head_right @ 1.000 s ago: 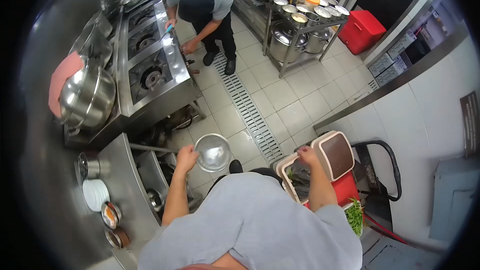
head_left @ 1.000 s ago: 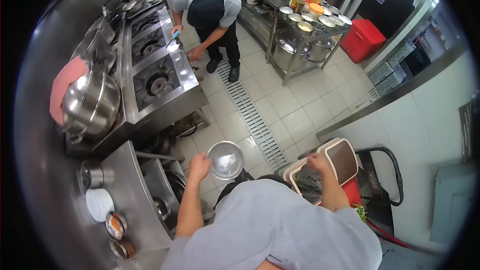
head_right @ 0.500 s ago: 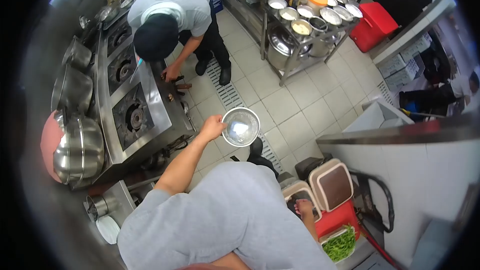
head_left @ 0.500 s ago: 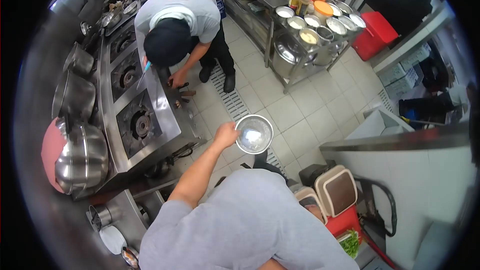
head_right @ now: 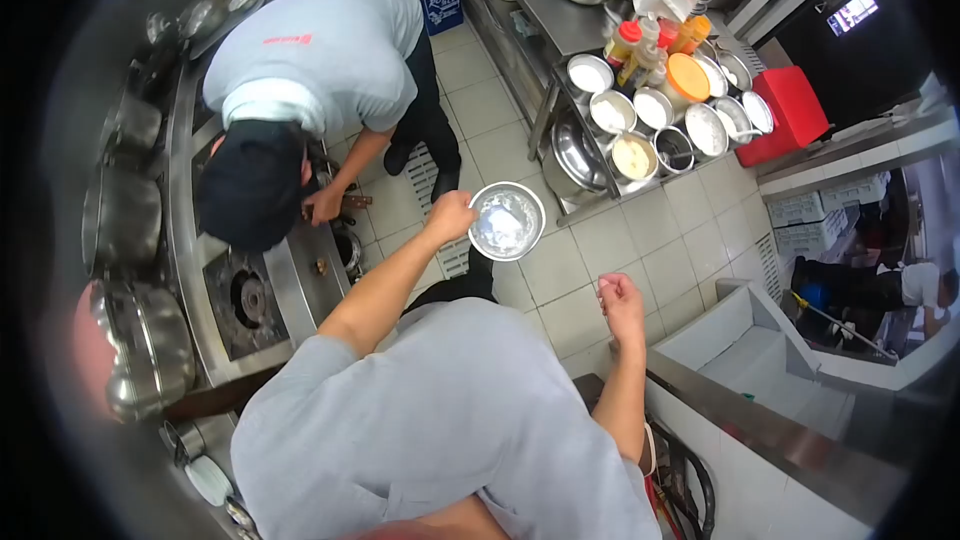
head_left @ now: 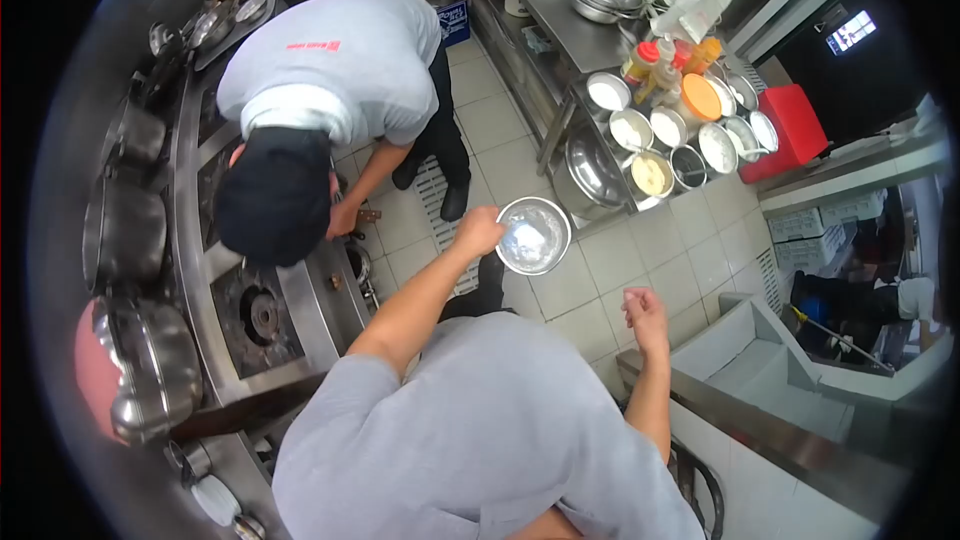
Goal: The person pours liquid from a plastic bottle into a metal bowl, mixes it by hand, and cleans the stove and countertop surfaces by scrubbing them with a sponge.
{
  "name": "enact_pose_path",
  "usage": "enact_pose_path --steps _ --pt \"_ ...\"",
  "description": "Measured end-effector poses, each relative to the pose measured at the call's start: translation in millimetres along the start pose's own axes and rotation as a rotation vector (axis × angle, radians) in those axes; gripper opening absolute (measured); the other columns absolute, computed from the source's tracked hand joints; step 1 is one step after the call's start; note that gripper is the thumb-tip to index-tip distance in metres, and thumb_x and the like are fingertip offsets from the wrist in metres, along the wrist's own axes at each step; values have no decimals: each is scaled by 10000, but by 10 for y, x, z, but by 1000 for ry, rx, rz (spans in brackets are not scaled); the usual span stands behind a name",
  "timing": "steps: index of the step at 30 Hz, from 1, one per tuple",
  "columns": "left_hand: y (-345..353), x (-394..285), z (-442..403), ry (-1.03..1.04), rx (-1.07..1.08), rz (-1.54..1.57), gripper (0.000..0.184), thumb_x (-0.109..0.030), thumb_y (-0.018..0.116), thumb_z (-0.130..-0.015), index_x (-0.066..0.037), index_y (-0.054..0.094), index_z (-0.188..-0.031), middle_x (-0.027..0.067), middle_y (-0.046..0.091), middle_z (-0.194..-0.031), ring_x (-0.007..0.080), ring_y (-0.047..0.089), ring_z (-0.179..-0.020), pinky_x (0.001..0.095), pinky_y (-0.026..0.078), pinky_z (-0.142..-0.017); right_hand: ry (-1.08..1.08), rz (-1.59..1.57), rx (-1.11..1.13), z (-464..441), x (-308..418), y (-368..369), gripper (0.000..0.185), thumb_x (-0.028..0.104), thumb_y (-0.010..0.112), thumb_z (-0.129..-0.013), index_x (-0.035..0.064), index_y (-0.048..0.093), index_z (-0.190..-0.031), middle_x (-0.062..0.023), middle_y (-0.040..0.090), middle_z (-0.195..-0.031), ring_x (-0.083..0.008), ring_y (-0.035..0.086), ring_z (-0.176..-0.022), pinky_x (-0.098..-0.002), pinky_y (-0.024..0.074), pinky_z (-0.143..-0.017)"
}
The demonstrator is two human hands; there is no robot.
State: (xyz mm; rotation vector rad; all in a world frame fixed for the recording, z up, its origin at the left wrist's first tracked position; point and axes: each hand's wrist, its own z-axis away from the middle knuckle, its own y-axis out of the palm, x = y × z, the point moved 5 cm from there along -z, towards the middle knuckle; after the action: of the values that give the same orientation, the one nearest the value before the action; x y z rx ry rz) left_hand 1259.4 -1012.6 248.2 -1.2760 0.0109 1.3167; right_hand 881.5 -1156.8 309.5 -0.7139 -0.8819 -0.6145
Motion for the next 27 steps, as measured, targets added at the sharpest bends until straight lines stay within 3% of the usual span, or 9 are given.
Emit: enact_pose_path --steps 2,6,15,17,21,25,27 --pt "-202 -172 -551 68 -79 7 237 -208 693 -753 -1 697 -869 253 709 -891 445 688 -875 517 533 -781 -44 0 10 -395 558 102 161 193 654 -1014 40 672 -1063 -5 634 -792 -69 526 -634 -241 433 -560" --pt "-438 -422 -1495 110 -36 -21 249 -217 686 -763 -4 703 -892 265 710 -917 456 690 -905 519 540 -794 -88 -40 13 -790 1450 179 171 156 676 -1003 33 691 -1121 11 656 -819 -46 526 -664 -226 437 -581" --pt "-1113 -829 -3201 68 -122 -40 248 -229 703 -784 0 704 -880 253 709 -866 432 706 -859 502 548 -776 -188 -201 135 -2449 2532 343 213 103 684 -997 12 670 -1189 -2 675 -912 -48 571 -750 -211 454 -642" --pt "-1413 -859 -3527 15 -135 -8 244 -228 707 -780 1 704 -865 246 708 -832 429 707 -830 503 549 -762 -238 -186 230 -2973 3012 603 229 104 675 -998 2 656 -1202 -7 660 -912 -60 560 -736 -218 449 -632" --pt "-2021 -943 -3983 -68 -237 66 222 -207 711 -775 5 693 -836 234 700 -776 401 705 -765 487 538 -714 -358 -54 444 -3790 3934 1075 252 87 709 -971 14 676 -1210 -3 674 -964 -63 607 -861 -229 506 -776" --pt "-2599 -928 -4389 -95 -398 126 186 -187 702 -779 -5 687 -814 229 691 -752 384 703 -741 478 534 -701 -500 44 603 -4526 4806 1760 241 97 724 -952 8 696 -1174 -8 664 -931 -72 599 -836 -235 507 -736" --pt "-2863 -854 -4652 -124 -433 176 178 -189 701 -783 -14 687 -811 229 690 -753 378 705 -746 480 536 -707 -607 148 645 -4892 5151 2150 271 117 730 -934 -1 697 -1176 -51 687 -931 -103 631 -835 -258 522 -736"
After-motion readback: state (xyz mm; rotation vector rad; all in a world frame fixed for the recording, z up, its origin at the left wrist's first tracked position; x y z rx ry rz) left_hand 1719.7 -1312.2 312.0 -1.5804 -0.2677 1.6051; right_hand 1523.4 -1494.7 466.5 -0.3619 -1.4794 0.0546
